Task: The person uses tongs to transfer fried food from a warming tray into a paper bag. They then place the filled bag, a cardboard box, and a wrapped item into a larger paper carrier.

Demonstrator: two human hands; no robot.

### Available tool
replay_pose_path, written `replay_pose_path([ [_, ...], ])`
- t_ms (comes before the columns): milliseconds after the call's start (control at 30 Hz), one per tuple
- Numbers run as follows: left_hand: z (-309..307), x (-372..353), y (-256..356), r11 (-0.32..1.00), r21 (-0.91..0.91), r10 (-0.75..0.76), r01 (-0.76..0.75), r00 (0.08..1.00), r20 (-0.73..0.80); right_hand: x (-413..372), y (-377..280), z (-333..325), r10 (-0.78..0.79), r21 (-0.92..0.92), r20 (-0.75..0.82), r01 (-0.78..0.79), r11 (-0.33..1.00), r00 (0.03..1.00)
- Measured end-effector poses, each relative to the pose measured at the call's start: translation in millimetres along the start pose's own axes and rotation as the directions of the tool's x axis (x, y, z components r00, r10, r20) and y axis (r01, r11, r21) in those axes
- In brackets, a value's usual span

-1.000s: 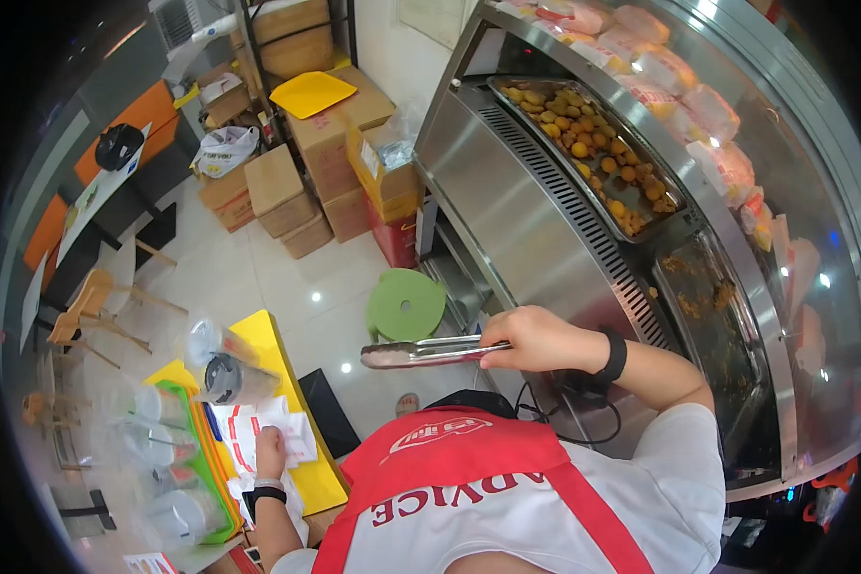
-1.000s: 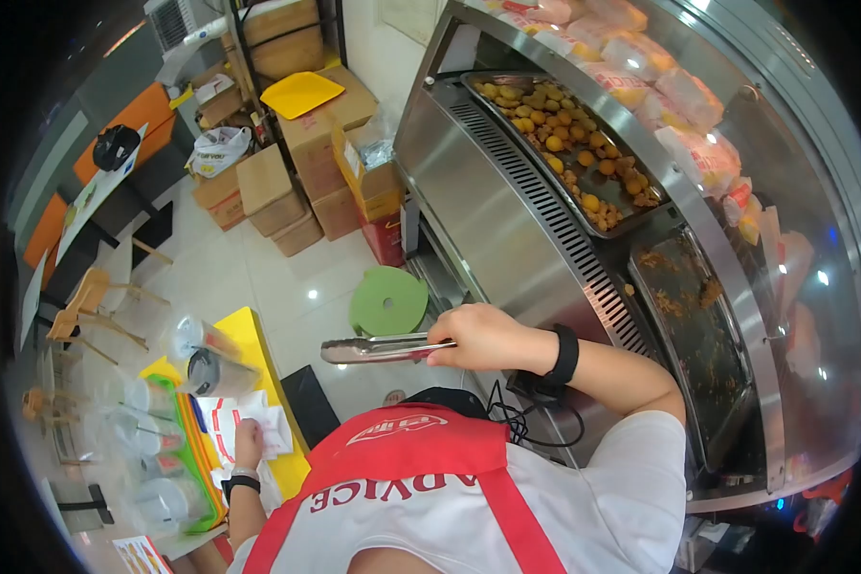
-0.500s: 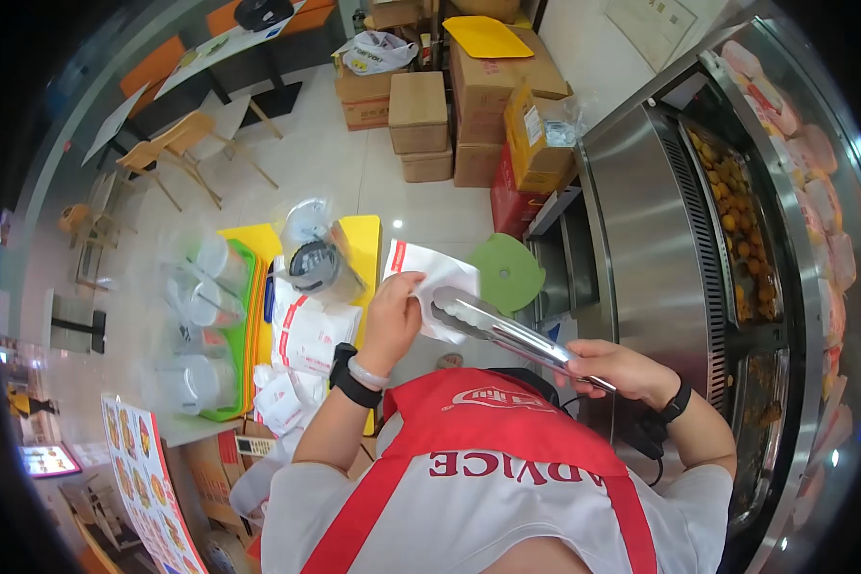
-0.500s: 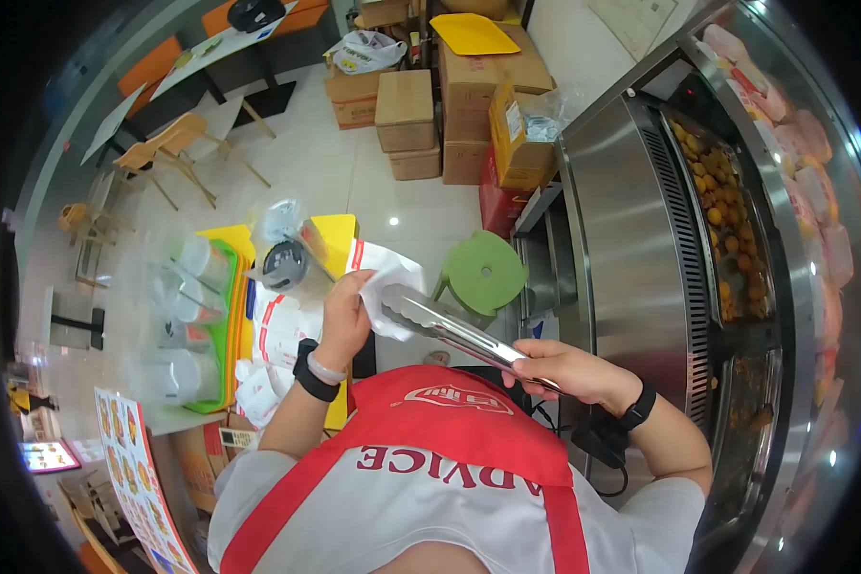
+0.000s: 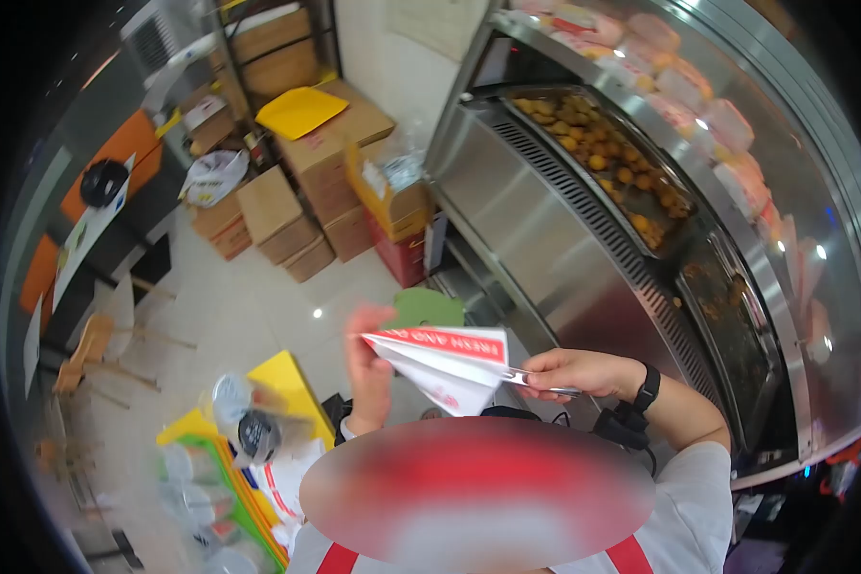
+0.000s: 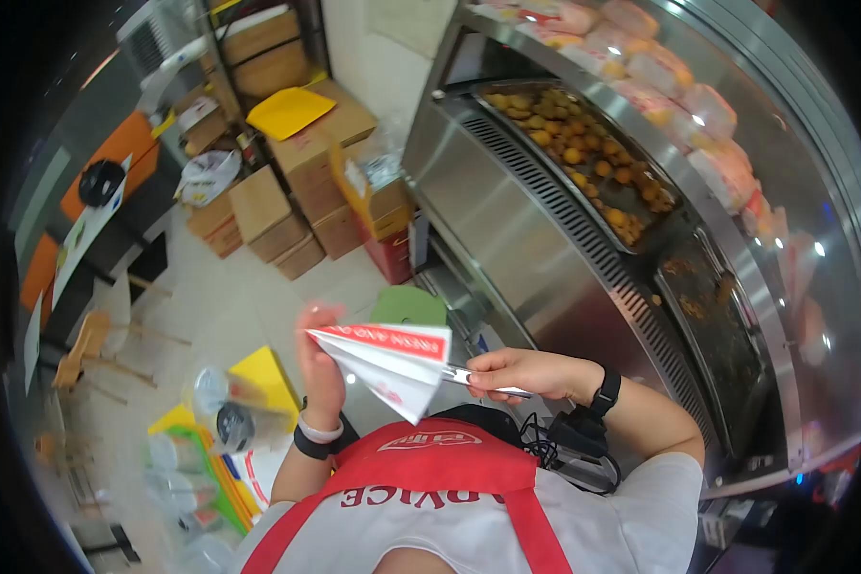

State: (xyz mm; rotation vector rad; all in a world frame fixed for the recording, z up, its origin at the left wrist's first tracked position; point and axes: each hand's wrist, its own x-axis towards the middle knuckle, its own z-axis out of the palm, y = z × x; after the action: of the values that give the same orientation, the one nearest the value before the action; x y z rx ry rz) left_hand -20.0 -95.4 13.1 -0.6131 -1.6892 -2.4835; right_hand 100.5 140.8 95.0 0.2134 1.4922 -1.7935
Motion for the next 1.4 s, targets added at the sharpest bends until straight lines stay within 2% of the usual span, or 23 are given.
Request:
replay_pose_path([
  [33,6.0,1.7,-3.5,0.991,0.013,-0.128,0.130,0.946,0.298,-6.8,2.8,-5.0,0.021,-0.043,-0.014,-0.021,0.999,1.000],
  [100,27.0,8.7,-15.3,0.979,0.060,-0.204,0.196,0.912,0.354,-22.3,6.6,-13.5,0.000,-0.123,-0.086,-0.010,0.992,0.996],
  [167,43.3,18.7,-32.0,0.923,-0.110,-0.321,0.370,0.893,0.316,-38.4,4.6,-22.2,-0.008,-0.161,-0.146,-0.016,0.987,0.989],
  [233,63.0,23.3,-32.3,0.917,-0.093,-0.325,0.387,0.863,0.387,-49.9,8.0,-31.2,-0.052,-0.168,-0.185,0.021,0.986,0.981],
  [300,75.9,30.0,-34.6,0.914,-0.004,-0.315,0.406,0.716,0.622,-60.7,12.6,-39.9,-0.088,-0.178,-0.218,0.049,0.983,0.972],
  [333,81.9,35.0,-40.5,0.919,0.024,-0.310,0.393,0.684,0.660,-65.5,13.9,-44.7,-0.111,-0.189,-0.240,0.066,0.980,0.964],
  [467,108.6,52.7,-41.5,0.910,-0.014,-0.295,0.414,0.671,0.680,-78.0,4.3,-51.8,-0.142,-0.192,-0.320,0.082,0.978,0.937],
  [533,115.0,62.3,-62.8,0.860,-0.097,-0.370,0.501,0.743,0.558,-82.6,-8.8,-52.8,-0.200,-0.241,-0.384,0.111,0.964,0.901],
  [567,117.4,68.8,-71.5,0.858,-0.104,-0.367,0.503,0.743,0.560,-84.6,-13.8,-55.5,-0.197,-0.243,-0.390,0.106,0.964,0.900],
  [667,124.6,97.8,-88.6,0.724,-0.281,-0.529,0.631,0.768,0.362,-87.6,-24.2,-73.9,-0.223,-0.214,-0.574,0.118,0.970,0.788],
  [700,126.7,108.8,-91.2,0.719,-0.279,-0.531,0.636,0.762,0.370,-87.5,-33.3,-80.7,-0.224,-0.261,-0.654,0.063,0.963,0.722],
  [767,126.6,130.7,-95.0,0.662,-0.260,-0.614,0.704,0.707,0.350,-77.8,-49.9,-102.4,-0.362,-0.430,-0.763,-0.002,0.903,0.536],
  [833,124.3,152.8,-107.3,0.639,-0.247,-0.615,0.729,0.676,0.406,-60.7,-67.8,-134.4,-0.568,-0.629,-0.764,-0.161,0.760,0.305],
  [900,125.2,170.8,-109.4,0.599,-0.278,-0.622,0.751,0.655,0.428,-45.6,-97.2,-170.7,-0.581,-0.609,-0.789,-0.374,0.699,0.199],
  [967,118.9,188.4,-121.4,0.586,-0.289,-0.620,0.757,0.649,0.442,-28.0,-119.6,-230.9,-0.428,-0.462,-0.885,-0.444,0.767,0.182],
  [1033,111.5,204.3,-128.3,0.577,-0.305,-0.613,0.757,0.649,0.451,-2.0,-138.4,-277.1,-0.392,-0.411,-0.911,-0.294,0.863,0.124],
  [1067,107.2,211.1,-129.0,0.523,-0.304,-0.649,0.796,0.603,0.465,6.0,-153.5,-282.1,-0.397,-0.413,-0.911,-0.300,0.860,0.116],
  [1100,103.0,217.1,-130.8,0.466,-0.302,-0.683,0.832,0.555,0.476,14.9,-167.5,-285.0,-0.308,-0.327,-0.945,-0.263,0.908,0.109],
  [1133,98.7,222.4,-135.2,0.464,-0.306,-0.679,0.831,0.555,0.480,20.3,-178.1,-288.4,-0.216,-0.235,-0.971,-0.222,0.946,0.106],
  [1167,94.4,227.5,-140.9,0.449,-0.282,-0.693,0.848,0.530,0.489,24.2,-183.7,-297.7,-0.218,-0.237,-0.970,-0.227,0.945,0.103],
  [1233,91.0,237.2,-146.0,0.431,-0.261,-0.707,0.863,0.504,0.497,32.8,-190.9,-313.3,-0.085,-0.128,-0.987,-0.362,0.923,0.133],
  [1300,90.6,243.8,-147.4,0.382,-0.279,-0.700,0.881,0.473,0.535,32.9,-194.0,-316.7,-0.083,-0.138,-0.985,-0.395,0.908,0.154],
  [1400,94.2,253.0,-153.2,0.301,-0.287,-0.700,0.909,0.415,0.581,30.8,-190.2,-311.4,-0.146,-0.176,-0.982,-0.288,0.941,0.122],
])
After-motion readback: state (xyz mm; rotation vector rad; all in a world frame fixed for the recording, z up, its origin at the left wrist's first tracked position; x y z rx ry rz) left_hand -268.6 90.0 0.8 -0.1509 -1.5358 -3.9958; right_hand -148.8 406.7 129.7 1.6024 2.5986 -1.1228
